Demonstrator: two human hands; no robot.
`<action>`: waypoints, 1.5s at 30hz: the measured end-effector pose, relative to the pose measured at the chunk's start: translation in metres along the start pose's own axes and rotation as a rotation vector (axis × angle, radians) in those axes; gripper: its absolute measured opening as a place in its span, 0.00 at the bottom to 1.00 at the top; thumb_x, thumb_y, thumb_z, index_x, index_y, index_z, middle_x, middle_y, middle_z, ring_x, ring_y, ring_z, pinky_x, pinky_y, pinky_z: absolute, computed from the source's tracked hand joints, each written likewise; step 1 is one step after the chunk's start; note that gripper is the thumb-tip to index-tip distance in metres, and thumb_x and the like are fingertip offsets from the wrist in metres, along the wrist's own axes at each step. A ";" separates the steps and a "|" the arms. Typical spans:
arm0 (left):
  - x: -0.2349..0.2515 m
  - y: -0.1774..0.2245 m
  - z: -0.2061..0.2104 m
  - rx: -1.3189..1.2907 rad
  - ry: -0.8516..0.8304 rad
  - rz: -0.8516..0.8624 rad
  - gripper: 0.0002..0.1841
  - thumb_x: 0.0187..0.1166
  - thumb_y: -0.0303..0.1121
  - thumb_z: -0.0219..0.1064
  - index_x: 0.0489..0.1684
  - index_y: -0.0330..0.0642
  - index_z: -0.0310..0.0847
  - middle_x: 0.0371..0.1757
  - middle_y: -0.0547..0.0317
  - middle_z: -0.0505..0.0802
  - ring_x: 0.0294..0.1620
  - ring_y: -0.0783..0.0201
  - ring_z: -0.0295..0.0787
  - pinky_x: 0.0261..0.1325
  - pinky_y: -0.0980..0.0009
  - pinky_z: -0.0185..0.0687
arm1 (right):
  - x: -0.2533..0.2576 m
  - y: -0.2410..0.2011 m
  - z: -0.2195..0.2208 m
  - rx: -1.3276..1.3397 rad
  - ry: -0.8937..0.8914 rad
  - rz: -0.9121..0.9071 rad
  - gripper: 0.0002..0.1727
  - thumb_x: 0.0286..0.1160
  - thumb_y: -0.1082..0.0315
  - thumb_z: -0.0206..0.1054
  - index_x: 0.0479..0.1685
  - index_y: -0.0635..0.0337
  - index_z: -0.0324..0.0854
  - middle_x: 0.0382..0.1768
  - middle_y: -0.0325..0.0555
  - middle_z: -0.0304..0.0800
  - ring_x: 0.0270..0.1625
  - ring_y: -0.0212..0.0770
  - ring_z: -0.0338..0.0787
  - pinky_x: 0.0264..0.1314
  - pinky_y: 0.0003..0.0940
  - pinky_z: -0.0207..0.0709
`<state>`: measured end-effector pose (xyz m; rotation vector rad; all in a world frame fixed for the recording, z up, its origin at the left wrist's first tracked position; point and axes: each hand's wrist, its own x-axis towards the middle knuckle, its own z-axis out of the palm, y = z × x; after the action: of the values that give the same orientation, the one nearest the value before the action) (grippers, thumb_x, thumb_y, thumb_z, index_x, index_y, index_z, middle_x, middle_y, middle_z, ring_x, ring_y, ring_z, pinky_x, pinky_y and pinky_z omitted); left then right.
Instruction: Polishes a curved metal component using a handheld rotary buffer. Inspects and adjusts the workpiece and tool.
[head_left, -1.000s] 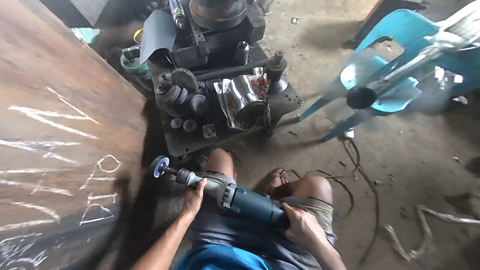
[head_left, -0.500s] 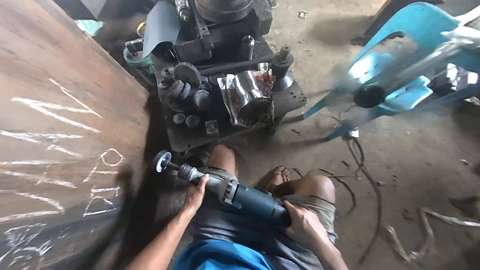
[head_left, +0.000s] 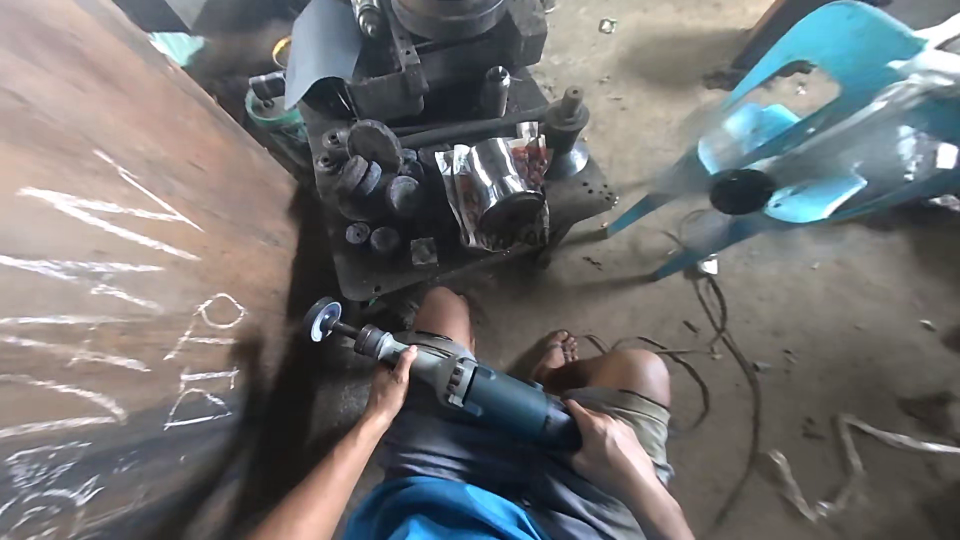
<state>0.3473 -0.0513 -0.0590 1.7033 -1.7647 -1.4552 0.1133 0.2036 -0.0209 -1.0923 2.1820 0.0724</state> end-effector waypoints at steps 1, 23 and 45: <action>0.000 0.000 0.000 -0.006 0.006 0.004 0.27 0.85 0.53 0.63 0.64 0.36 0.83 0.61 0.52 0.93 0.67 0.68 0.86 0.76 0.63 0.77 | 0.000 0.000 0.000 0.001 -0.001 0.000 0.33 0.53 0.50 0.80 0.66 0.46 0.83 0.49 0.49 0.96 0.51 0.57 0.95 0.51 0.64 0.84; 0.104 0.113 0.005 0.734 0.080 0.534 0.11 0.83 0.38 0.69 0.50 0.39 0.86 0.41 0.45 0.94 0.44 0.45 0.94 0.50 0.41 0.88 | 0.000 0.003 0.001 0.018 -0.013 0.004 0.34 0.53 0.51 0.80 0.67 0.44 0.82 0.50 0.47 0.96 0.50 0.57 0.95 0.49 0.64 0.84; 0.135 0.125 0.043 0.806 0.163 0.415 0.14 0.82 0.40 0.66 0.47 0.37 0.86 0.41 0.40 0.94 0.46 0.39 0.93 0.47 0.36 0.84 | 0.004 0.007 -0.003 0.026 -0.046 -0.018 0.33 0.53 0.55 0.78 0.67 0.44 0.80 0.50 0.45 0.95 0.49 0.54 0.95 0.48 0.60 0.85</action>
<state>0.2064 -0.1757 -0.0370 1.5317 -2.5960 -0.4224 0.1055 0.2043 -0.0225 -1.0858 2.1258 0.0603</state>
